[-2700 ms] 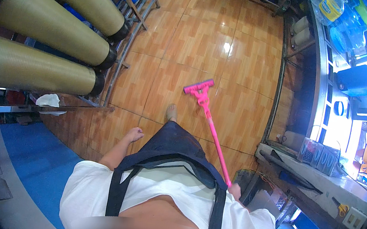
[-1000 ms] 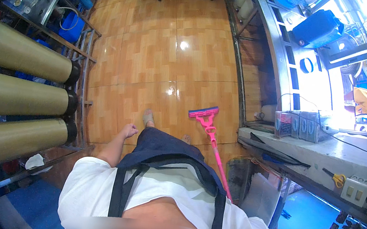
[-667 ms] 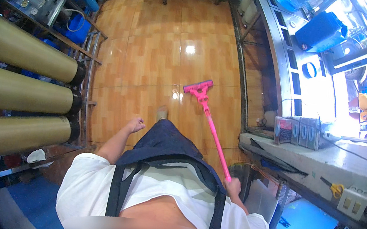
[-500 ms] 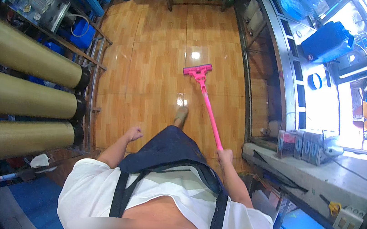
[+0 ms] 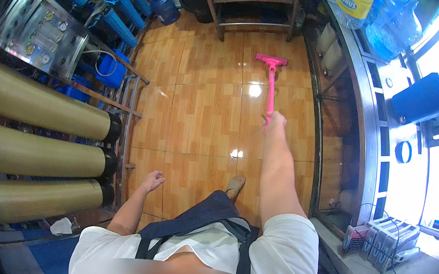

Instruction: The person refills a blue plastic jug and a transparent bottle with water from a dispenser, then mops the tiled floor with a pink mop. Finally, the person refills the containers again and wipes the dispenser surface with a green cloth.

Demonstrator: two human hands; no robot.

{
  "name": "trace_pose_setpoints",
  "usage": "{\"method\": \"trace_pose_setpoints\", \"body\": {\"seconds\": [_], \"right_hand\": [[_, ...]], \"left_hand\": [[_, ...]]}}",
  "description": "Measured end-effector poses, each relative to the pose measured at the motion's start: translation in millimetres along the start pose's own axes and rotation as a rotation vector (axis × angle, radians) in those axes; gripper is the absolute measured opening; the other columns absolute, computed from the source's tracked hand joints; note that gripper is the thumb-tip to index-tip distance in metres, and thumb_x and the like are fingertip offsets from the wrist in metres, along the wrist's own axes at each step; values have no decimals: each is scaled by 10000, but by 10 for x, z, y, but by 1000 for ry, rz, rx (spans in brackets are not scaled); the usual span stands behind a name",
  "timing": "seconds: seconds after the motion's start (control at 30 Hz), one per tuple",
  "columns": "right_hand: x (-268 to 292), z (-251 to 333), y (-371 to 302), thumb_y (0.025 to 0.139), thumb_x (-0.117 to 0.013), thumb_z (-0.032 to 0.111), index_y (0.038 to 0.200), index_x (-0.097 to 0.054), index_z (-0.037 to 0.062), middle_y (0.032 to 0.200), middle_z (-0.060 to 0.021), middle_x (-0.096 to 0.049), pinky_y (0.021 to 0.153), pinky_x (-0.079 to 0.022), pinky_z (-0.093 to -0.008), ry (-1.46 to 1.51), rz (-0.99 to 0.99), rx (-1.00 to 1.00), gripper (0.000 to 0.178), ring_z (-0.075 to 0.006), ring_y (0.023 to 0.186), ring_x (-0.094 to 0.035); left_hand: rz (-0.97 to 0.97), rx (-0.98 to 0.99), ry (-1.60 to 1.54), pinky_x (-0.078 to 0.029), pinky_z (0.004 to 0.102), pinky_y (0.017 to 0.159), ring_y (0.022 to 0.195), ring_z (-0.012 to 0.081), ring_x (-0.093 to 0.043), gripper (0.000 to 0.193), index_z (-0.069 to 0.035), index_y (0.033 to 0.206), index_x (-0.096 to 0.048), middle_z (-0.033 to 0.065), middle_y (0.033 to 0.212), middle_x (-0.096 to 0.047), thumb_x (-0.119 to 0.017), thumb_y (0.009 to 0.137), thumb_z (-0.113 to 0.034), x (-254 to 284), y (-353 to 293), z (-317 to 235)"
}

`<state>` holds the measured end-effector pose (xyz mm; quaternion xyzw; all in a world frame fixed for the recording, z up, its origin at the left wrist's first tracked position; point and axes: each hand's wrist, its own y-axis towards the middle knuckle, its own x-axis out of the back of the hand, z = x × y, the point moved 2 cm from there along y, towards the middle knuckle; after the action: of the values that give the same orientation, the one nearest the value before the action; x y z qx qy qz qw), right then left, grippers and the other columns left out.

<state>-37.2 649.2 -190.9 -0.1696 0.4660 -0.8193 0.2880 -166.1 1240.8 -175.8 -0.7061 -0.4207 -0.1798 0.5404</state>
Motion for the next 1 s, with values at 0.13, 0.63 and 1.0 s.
{"method": "trace_pose_setpoints", "body": {"seconds": [0.13, 0.63, 1.0], "right_hand": [[641, 8, 182, 806, -722, 132, 780, -627, 51, 563, -88, -562, 383, -377, -408, -18, 19, 26, 127, -235, 417, -521], [5445, -4347, -2705, 820, -696, 266, 877, -678, 16, 738, -163, -676, 554, -506, -454, -775, -317, 165, 257, -335, 607, -644], [7001, -6027, -5558, 720, -720, 196, 928, -727, 72, 891, -228, -705, 794, -534, -506, -1105, -418, -135, 242, -421, 892, -683]], "left_hand": [[45, -75, 25, -545, 401, 879, 1003, 325, -685, 486, -14, 1202, -622, 217, 1066, -706, -740, 833, -306, -91, 184, -187], [246, -313, 215, -537, 406, 892, 997, 325, -687, 497, -27, 1205, -627, 177, 1046, -718, -718, 842, -353, -1257, -432, -716], [373, -454, 288, -540, 387, 905, 1037, 310, -688, 509, 4, 1236, -619, 222, 1119, -702, -713, 843, -306, -2131, -1617, -451]]}}
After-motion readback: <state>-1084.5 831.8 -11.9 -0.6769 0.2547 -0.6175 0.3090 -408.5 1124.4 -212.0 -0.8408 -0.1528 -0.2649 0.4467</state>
